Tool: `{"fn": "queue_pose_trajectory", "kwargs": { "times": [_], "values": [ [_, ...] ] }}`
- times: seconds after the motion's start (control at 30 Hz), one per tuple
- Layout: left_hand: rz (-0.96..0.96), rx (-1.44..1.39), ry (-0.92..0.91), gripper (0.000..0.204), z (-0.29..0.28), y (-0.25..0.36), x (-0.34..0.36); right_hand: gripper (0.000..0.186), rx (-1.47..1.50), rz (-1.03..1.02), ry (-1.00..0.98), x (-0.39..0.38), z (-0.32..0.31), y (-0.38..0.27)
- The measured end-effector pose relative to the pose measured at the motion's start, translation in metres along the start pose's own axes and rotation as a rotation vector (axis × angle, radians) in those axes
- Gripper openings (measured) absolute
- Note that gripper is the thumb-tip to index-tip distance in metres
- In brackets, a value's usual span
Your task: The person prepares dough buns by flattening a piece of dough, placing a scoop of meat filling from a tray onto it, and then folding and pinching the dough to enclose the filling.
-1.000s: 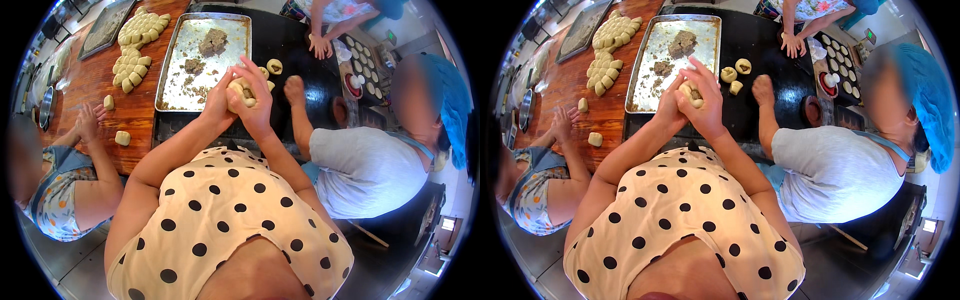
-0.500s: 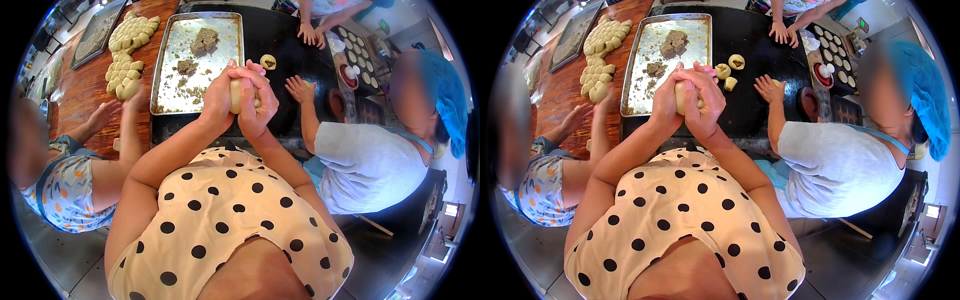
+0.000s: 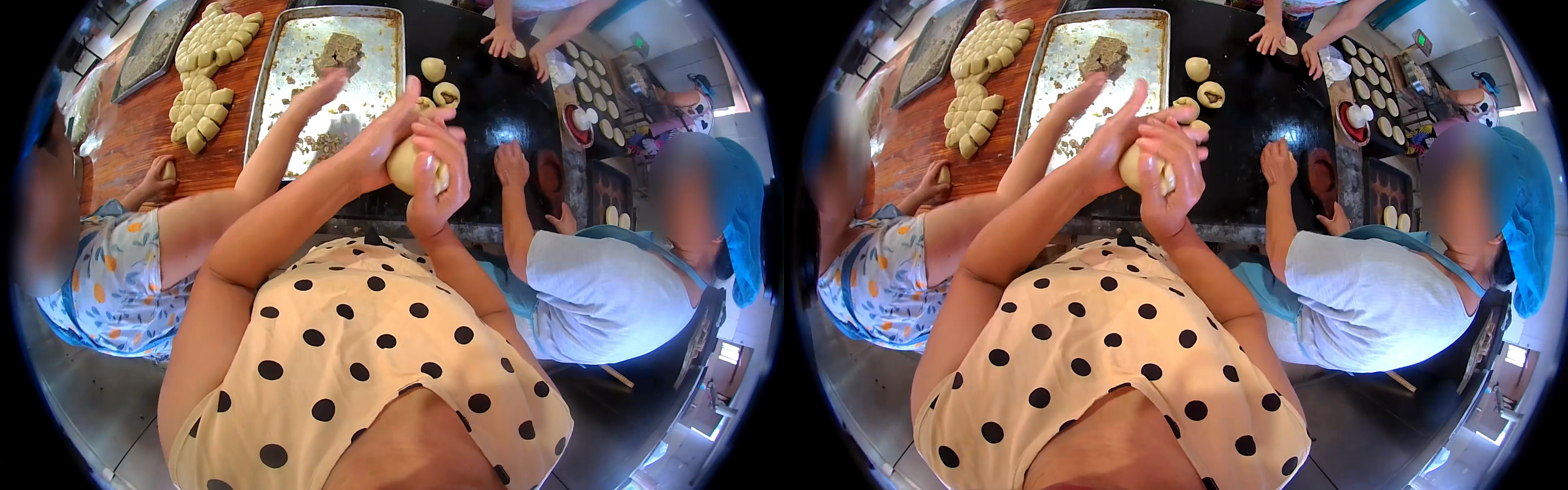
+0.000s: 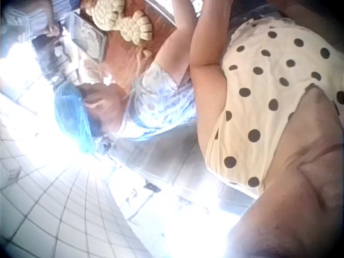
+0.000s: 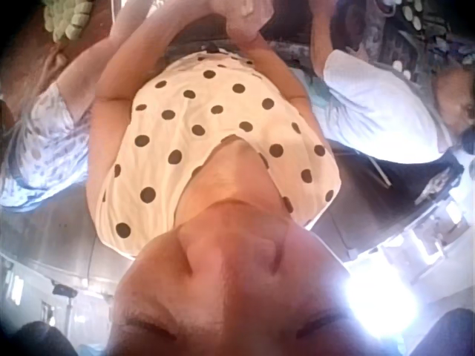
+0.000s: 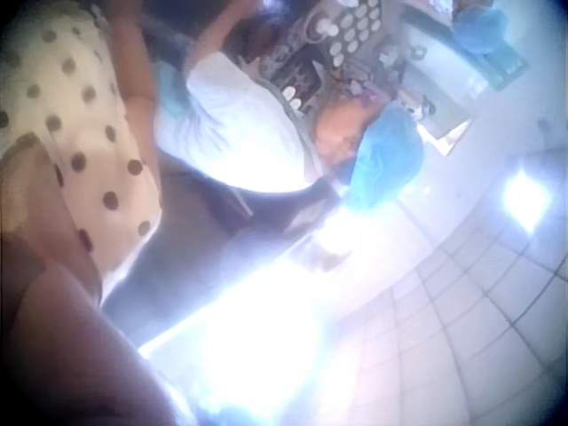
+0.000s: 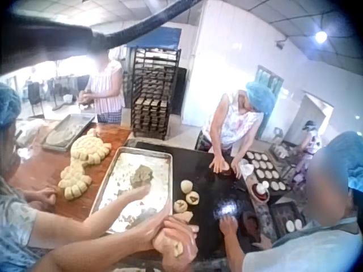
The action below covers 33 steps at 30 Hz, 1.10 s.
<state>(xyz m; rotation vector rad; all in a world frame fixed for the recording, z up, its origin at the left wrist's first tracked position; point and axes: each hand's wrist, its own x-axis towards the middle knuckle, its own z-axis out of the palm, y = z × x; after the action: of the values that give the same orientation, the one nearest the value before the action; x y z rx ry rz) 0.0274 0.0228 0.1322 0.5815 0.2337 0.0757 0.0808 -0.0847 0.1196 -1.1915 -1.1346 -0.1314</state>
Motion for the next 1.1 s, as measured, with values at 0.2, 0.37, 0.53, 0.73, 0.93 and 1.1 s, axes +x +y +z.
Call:
{"fn": "queue_pose_trajectory", "kwargs": {
  "times": [0.2, 0.37, 0.53, 0.73, 0.93, 1.1],
  "values": [
    [0.236, -0.076, 0.371, 0.039, -0.002, -0.034, 0.003, 0.021, -0.121, -0.033, 0.042, -0.007, 0.012, 0.033],
    [0.159, -0.142, 0.578, 0.03, -0.019, -0.037, 0.016, 0.02, -0.167, -0.072, -0.049, -0.009, 0.01, 0.059],
    [-0.036, -0.149, 0.571, 0.034, -0.031, -0.027, 0.031, 0.021, -0.277, 0.025, -0.099, -0.005, 0.008, 0.061],
    [-0.087, -0.493, 0.576, 0.03, -0.085, -0.057, 0.058, 0.008, -0.168, 0.016, -0.113, -0.028, 0.003, 0.108],
    [0.012, -0.445, 0.66, 0.025, -0.109, -0.076, 0.079, 0.008, -0.197, 0.06, -0.084, -0.037, 0.006, 0.138],
    [-0.118, -0.356, 0.537, 0.038, -0.062, -0.039, 0.108, 0.017, 0.003, 0.361, 0.006, -0.006, -0.024, 0.161]
  ]
}}
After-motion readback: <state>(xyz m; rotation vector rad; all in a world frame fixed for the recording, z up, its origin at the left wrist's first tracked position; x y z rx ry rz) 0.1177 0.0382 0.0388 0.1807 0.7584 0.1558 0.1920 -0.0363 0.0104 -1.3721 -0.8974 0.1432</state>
